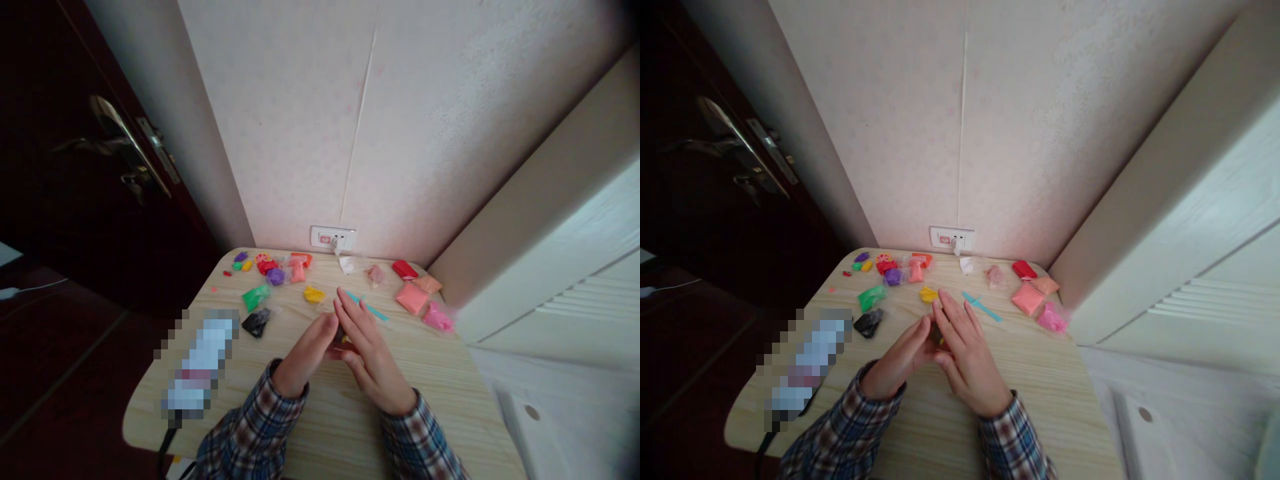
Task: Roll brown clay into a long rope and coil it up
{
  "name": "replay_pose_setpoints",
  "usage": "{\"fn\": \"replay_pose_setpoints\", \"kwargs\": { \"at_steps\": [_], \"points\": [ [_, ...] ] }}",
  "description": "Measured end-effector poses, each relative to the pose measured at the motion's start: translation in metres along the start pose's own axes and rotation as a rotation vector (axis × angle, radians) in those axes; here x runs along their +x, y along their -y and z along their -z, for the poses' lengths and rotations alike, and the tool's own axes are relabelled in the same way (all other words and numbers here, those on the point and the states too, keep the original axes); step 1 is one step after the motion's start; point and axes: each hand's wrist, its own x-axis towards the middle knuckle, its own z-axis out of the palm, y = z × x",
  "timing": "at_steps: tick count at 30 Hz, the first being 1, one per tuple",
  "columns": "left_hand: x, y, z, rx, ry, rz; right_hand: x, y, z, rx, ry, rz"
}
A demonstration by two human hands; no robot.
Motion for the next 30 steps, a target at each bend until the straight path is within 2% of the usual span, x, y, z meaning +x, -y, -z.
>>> {"fn": "replay_pose_setpoints", "kwargs": {
  "at_steps": [3, 6, 8, 13, 18, 22, 27, 30],
  "points": [
    [-0.001, 0.000, 0.001, 0.050, 0.032, -0.004, -0.001, 0.005, 0.000, 0.147, -0.006, -0.024],
    [-0.001, -0.001, 0.004, 0.014, 0.046, 0.055, -0.002, 0.008, 0.002, 0.421, -0.131, -0.167],
    [0.000, -0.001, 0.004, -0.003, 0.035, 0.060, -0.001, 0.007, 0.003, 0.504, -0.199, -0.265],
    [0.002, 0.007, 0.005, -0.008, 0.102, -0.039, 0.005, 0.003, 0.001, 0.594, -0.093, -0.367],
    [0.002, 0.008, 0.012, -0.072, 0.224, -0.030, 0.007, 0.004, 0.004, 0.735, -0.072, -0.354],
    [0.002, 0.006, 0.010, -0.035, 0.175, -0.012, 0.009, 0.004, 0.007, 0.783, -0.075, -0.367],
    [-0.002, 0.004, 0.002, -0.020, 0.172, -0.004, 0.012, 0.012, 0.006, 0.763, -0.195, -0.375],
    [-0.004, 0.002, 0.002, -0.015, 0.163, 0.003, 0.012, 0.011, 0.013, 0.753, -0.142, -0.343]
  ]
}}
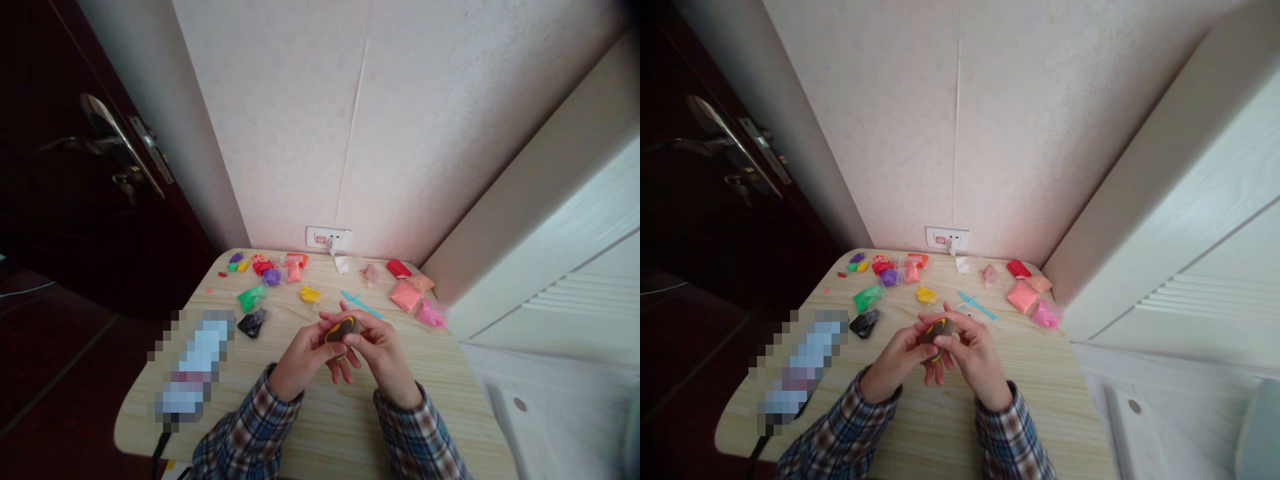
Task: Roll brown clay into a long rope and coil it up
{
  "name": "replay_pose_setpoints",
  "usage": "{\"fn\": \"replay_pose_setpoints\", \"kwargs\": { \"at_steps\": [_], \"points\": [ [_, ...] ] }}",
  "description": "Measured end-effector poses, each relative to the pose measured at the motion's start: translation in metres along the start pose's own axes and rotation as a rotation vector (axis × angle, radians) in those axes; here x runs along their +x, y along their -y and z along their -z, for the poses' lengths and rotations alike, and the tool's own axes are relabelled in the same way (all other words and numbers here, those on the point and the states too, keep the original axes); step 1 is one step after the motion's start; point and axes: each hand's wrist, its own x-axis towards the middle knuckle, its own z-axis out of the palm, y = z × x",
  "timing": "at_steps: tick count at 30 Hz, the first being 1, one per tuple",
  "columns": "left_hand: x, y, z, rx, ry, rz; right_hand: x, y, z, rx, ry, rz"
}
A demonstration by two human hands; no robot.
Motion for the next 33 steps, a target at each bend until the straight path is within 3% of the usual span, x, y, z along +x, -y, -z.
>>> {"fn": "replay_pose_setpoints", "kwargs": {
  "at_steps": [3, 4, 6, 7, 11, 14, 17, 19, 20, 26, 28, 33],
  "points": [
    [0.001, -0.002, 0.007, 0.023, -0.031, -0.001, 0.012, -0.005, 0.026, -0.056, 0.111, -0.019],
    [0.002, -0.002, 0.010, 0.025, -0.049, -0.009, 0.020, -0.011, 0.038, -0.138, 0.055, -0.018],
    [0.005, -0.001, 0.017, 0.021, -0.108, -0.046, 0.040, -0.027, 0.062, -0.494, -0.274, -0.070],
    [0.007, 0.000, 0.020, 0.021, -0.150, -0.073, 0.051, -0.036, 0.071, -0.569, -0.386, -0.091],
    [0.012, 0.003, 0.028, 0.036, -0.248, -0.148, 0.080, -0.068, 0.089, -0.686, -0.549, -0.130],
    [0.013, 0.004, 0.030, 0.043, -0.258, -0.154, 0.081, -0.067, 0.086, -0.654, -0.584, -0.155],
    [0.014, 0.002, 0.032, 0.031, -0.282, -0.158, 0.073, -0.043, 0.079, -0.530, -0.573, -0.158],
    [0.014, 0.002, 0.032, 0.020, -0.301, -0.157, 0.065, -0.020, 0.070, -0.349, -0.467, -0.142],
    [0.014, 0.002, 0.032, 0.015, -0.309, -0.157, 0.060, -0.009, 0.064, -0.012, -0.346, -0.154],
    [0.016, 0.004, 0.034, 0.003, -0.309, -0.155, 0.038, 0.033, 0.025, 0.390, -0.067, -0.253],
    [0.016, 0.004, 0.035, -0.002, -0.323, -0.156, 0.033, 0.037, 0.017, 0.403, -0.042, -0.265],
    [0.016, 0.007, 0.038, -0.004, -0.325, -0.150, 0.024, 0.046, 0.008, 0.194, -0.162, -0.241]
  ]
}}
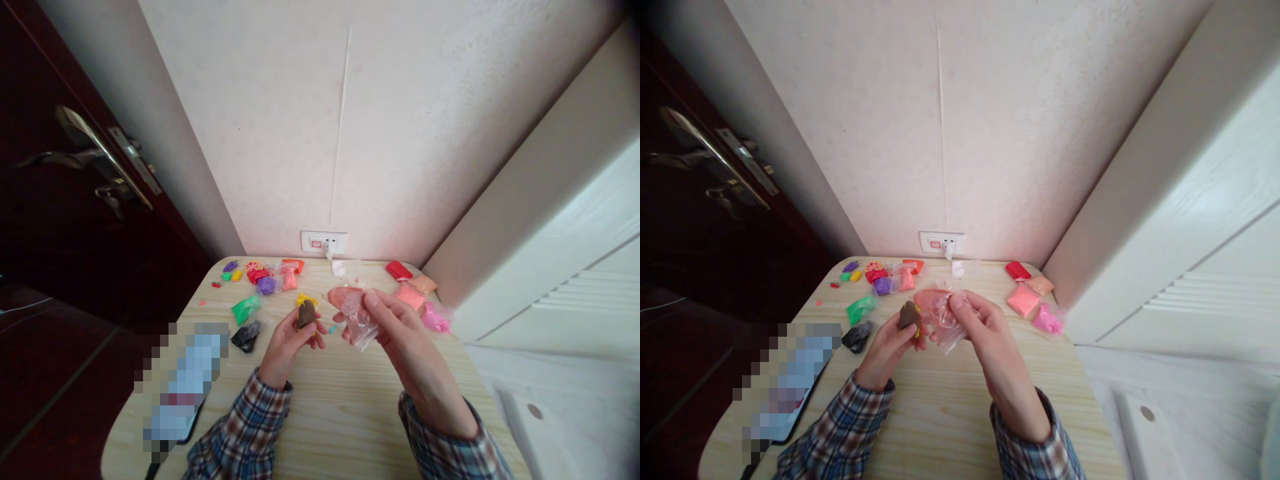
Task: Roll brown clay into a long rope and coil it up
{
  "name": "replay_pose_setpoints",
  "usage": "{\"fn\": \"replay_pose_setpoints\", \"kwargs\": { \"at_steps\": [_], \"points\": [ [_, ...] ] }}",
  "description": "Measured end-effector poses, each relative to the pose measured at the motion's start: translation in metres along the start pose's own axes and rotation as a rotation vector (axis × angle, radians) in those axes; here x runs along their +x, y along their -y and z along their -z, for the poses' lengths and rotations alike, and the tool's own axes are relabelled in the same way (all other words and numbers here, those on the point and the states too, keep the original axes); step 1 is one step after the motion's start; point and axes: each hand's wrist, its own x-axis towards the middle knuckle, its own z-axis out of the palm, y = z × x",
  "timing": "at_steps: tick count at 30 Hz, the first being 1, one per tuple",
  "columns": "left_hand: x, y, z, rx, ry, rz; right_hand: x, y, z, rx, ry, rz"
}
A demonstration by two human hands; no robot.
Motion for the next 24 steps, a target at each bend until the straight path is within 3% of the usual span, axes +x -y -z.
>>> {"fn": "replay_pose_setpoints", "kwargs": {
  "at_steps": [9, 24],
  "points": [
    [0.000, 0.000, -0.001, -0.002, -0.043, -0.015, -0.014, 0.006, -0.011, -0.185, -0.107, 0.190],
    [-0.003, -0.002, -0.002, -0.042, -0.052, -0.028, -0.018, 0.004, -0.011, -0.265, -0.144, 0.225]
  ]
}}
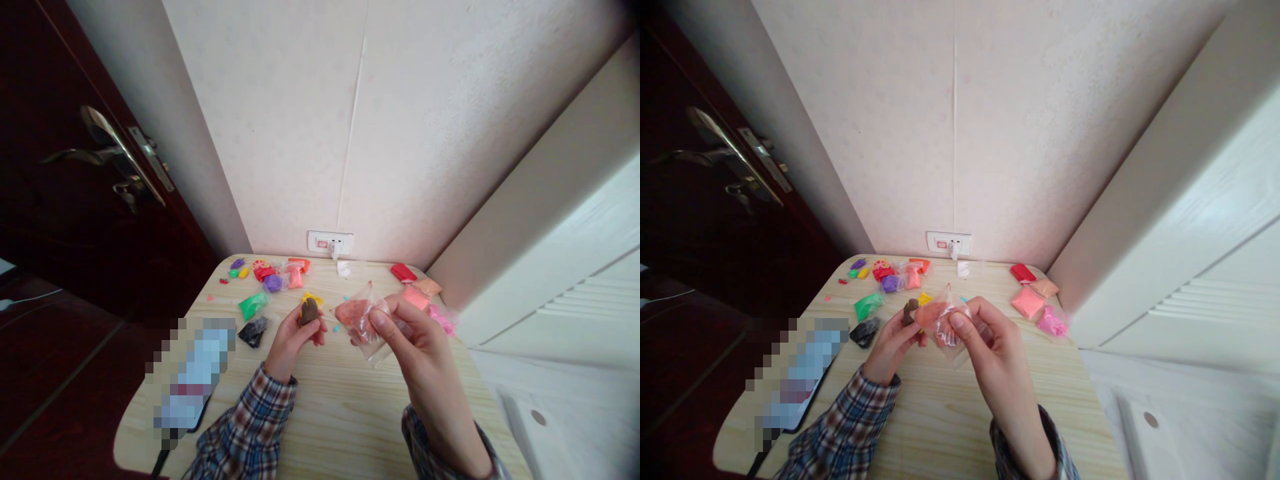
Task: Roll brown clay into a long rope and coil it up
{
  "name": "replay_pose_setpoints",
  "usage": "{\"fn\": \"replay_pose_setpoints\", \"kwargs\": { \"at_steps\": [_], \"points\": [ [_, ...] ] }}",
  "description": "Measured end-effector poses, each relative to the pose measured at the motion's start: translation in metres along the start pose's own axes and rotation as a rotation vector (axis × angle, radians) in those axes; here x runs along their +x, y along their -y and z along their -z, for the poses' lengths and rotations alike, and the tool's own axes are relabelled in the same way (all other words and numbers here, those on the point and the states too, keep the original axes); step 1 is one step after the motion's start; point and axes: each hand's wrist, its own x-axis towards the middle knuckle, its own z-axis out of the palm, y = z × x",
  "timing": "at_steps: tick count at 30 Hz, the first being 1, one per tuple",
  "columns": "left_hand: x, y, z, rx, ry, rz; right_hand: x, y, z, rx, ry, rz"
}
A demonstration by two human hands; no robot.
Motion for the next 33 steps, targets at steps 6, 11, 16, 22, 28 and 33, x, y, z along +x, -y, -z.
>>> {"fn": "replay_pose_setpoints", "kwargs": {
  "at_steps": [6, 11, 16, 22, 28, 33],
  "points": [
    [0.000, 0.001, 0.002, -0.058, 0.011, -0.029, 0.000, -0.006, 0.005, -0.082, -0.032, 0.060],
    [0.000, 0.003, 0.002, -0.091, 0.016, -0.016, -0.001, -0.008, 0.009, -0.089, -0.044, 0.068],
    [-0.002, 0.003, 0.002, -0.075, 0.058, -0.004, -0.004, -0.010, 0.012, -0.129, -0.061, 0.089],
    [-0.002, 0.006, 0.004, -0.053, 0.227, 0.015, 0.012, -0.037, 0.029, -0.476, -0.222, 0.033],
    [-0.004, 0.008, 0.002, -0.209, 0.382, 0.062, 0.040, -0.082, 0.048, -0.906, -0.301, 0.131],
    [-0.004, 0.010, -0.001, -0.264, 0.551, 0.123, 0.030, -0.073, 0.027, -0.641, -0.121, 0.241]
  ]
}}
